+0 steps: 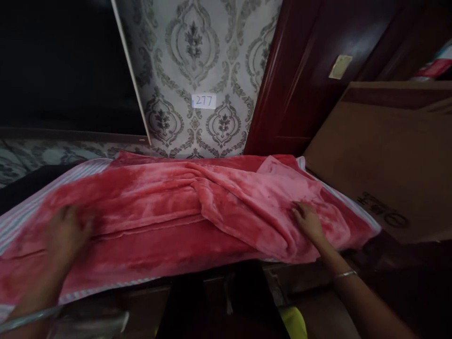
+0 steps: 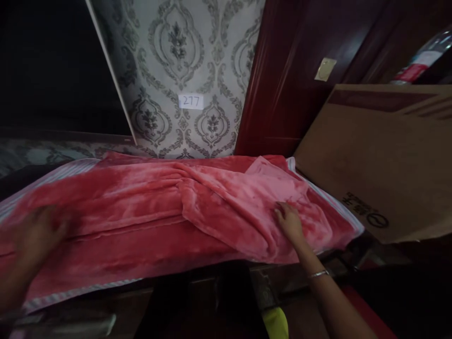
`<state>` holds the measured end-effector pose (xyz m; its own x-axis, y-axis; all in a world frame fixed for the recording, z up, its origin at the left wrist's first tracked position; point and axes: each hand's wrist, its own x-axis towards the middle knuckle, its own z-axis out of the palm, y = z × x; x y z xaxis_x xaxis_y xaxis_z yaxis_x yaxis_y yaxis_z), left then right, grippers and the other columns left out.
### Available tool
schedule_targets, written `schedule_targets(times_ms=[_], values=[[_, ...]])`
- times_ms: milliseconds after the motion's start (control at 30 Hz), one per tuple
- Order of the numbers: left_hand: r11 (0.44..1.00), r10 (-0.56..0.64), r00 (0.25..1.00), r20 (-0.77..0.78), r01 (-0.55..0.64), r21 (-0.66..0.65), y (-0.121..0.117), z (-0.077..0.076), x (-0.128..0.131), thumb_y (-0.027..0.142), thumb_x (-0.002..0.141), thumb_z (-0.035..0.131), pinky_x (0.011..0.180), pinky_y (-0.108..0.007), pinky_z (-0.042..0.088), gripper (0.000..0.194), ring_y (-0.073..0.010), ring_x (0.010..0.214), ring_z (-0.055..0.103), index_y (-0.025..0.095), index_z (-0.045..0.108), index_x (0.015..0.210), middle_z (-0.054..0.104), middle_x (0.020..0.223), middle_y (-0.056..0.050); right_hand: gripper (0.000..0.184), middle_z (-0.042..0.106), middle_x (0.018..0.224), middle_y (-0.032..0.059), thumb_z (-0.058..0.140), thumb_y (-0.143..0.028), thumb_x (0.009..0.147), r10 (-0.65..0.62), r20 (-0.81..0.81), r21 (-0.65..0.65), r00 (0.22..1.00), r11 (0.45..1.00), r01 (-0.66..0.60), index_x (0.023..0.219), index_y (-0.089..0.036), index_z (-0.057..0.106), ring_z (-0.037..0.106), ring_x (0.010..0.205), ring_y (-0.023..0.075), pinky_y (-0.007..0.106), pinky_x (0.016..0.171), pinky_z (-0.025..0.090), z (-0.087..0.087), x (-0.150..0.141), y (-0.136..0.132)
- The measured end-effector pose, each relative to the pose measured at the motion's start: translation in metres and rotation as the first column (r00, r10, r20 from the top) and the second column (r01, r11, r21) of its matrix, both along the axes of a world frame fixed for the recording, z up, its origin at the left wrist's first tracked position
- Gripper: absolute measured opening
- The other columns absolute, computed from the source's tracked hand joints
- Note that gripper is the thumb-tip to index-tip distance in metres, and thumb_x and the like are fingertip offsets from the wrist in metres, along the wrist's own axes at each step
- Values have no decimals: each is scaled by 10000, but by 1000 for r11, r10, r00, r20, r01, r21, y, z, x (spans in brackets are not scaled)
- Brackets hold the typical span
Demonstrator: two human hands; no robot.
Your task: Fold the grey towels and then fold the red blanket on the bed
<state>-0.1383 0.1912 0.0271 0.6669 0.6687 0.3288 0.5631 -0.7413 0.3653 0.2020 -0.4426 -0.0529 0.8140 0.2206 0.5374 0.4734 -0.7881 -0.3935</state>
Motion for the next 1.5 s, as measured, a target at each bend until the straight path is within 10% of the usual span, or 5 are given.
schedule_targets(times_ms=[300, 633, 933, 1300, 1500], values=[[953, -264, 946, -186, 285, 98, -128, -34, 108, 501, 870, 473, 1189, -627, 237, 646, -393, 1438, 398, 184, 548, 1428, 541, 1479, -186, 403, 639, 1344, 152, 438, -340, 977, -116, -35, -63, 993, 992, 113, 1217, -159, 707, 569, 1249, 289, 459, 1086, 426, -23, -21, 20], [924, -279, 937, -209, 322, 209, -115, -54, 112, 425, 951, 220, 1153, -626, 289, 679, -383, 1447, 386, 88, 518, 1459, 440, 1556, -217, 401, 686, 1261, 132, 479, -251, 891, -78, -14, 176, 997, 981, 79, 1219, -170, 696, 610, 1180, 263, 446, 1055, 454, -17, -5, 1], [919, -320, 935, -153, 345, 190, -111, -60, 113, 514, 925, 187, 1160, -619, 287, 771, -398, 1440, 395, 46, 538, 1426, 454, 1535, -246, 615, 549, 1410, 243, 490, -247, 847, -547, -27, 151, 837, 825, 544, 1423, -30, 496, 504, 1288, 365, 505, 1087, 384, 7, 17, -72], [922, -313, 935, -166, 341, 183, -98, -66, 116, 525, 896, 229, 1157, -605, 305, 776, -397, 1440, 399, 43, 557, 1409, 471, 1522, -246, 780, 674, 1261, 197, 601, -305, 828, -327, -193, 249, 925, 896, 369, 1538, -92, 361, 668, 1077, 318, 405, 893, 524, 18, 29, -66], [924, -326, 938, -115, 342, 168, -97, -70, 117, 528, 887, 270, 1155, -623, 298, 754, -401, 1432, 402, 70, 559, 1412, 489, 1512, -232, 474, 725, 1184, 123, 484, -193, 830, -151, -68, 306, 986, 938, 165, 1261, -174, 680, 686, 1036, 266, 389, 928, 530, 34, 10, -22]])
